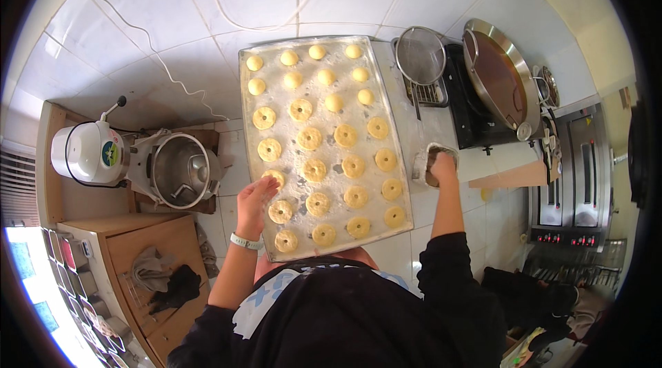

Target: The person shapes dough balls into rings by hand on a tray.

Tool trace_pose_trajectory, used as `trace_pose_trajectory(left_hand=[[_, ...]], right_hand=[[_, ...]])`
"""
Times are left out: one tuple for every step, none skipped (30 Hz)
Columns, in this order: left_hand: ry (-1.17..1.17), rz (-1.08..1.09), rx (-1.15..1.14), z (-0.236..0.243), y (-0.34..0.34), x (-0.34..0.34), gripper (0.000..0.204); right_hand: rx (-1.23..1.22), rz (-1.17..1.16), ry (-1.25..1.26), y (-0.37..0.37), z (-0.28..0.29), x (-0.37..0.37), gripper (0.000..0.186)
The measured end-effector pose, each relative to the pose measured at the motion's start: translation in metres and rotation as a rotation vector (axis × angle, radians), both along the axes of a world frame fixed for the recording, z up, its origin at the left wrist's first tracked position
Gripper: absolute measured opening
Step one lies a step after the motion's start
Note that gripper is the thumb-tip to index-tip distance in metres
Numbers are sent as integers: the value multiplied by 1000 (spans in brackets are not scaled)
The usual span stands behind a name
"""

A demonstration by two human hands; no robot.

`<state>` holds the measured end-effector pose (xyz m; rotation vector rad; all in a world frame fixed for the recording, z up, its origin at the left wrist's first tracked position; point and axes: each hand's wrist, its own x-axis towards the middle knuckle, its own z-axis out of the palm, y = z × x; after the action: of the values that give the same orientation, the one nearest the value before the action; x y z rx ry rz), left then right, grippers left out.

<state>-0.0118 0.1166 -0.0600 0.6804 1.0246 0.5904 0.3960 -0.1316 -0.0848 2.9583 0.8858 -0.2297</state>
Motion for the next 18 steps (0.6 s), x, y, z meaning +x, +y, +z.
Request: trace_pose_trajectory(left_hand=[[-21,-40,-12,2,-4,11,24],[-43,-82,-24,4,-8,22,24],[-58,-105,-22,4,-11,31,23],[-56,-114,-20,5,-14,39,23],[-77,-133,-60,5,-18,47,22],[-102,-152,-99,6,-21,55,22],[-117,-172,-128,3,-23,60,28],[-114,-164,-123,0,-25,64,28],[-178,-185,-228,2,-27,72,34],[-243,-211,-330,5,-29,84,40],[-299,-263,-352,10,-32,94,58],[-302,-267,-346,13,-34,106,58],[-402,-286,-462,16,-34,117,66],[-502,-305,-580,16,-33,127,75],[-509,-308,-576,18,-30,136,75],[-611,-354,-615,18,-27,144,83],[-709,-397,-652,18,-23,148,90],[-714,-398,-645,17,-16,147,90]], right_hand=[[2,-7,2,4,-5,-2,16],[57,-22,19,7,-9,-4,16],[113,-32,38,8,-12,-4,15],[116,-41,39,3,-11,-5,15],[115,-24,30,-2,-9,-5,15],[115,-5,17,-6,-6,-4,14],[43,73,50,-7,9,-11,21],[48,82,53,-7,25,-18,21],[43,101,78,-1,51,-34,24],[41,118,101,7,74,-48,29],[126,136,178,19,92,-63,32],[209,150,250,32,102,-80,36],[386,248,256,47,103,-101,39],[561,347,259,62,100,-122,43],[587,498,244,78,95,-138,48],[609,652,227,93,86,-151,53],[539,704,191,105,72,-162,57],[469,755,152,116,58,-168,61]])
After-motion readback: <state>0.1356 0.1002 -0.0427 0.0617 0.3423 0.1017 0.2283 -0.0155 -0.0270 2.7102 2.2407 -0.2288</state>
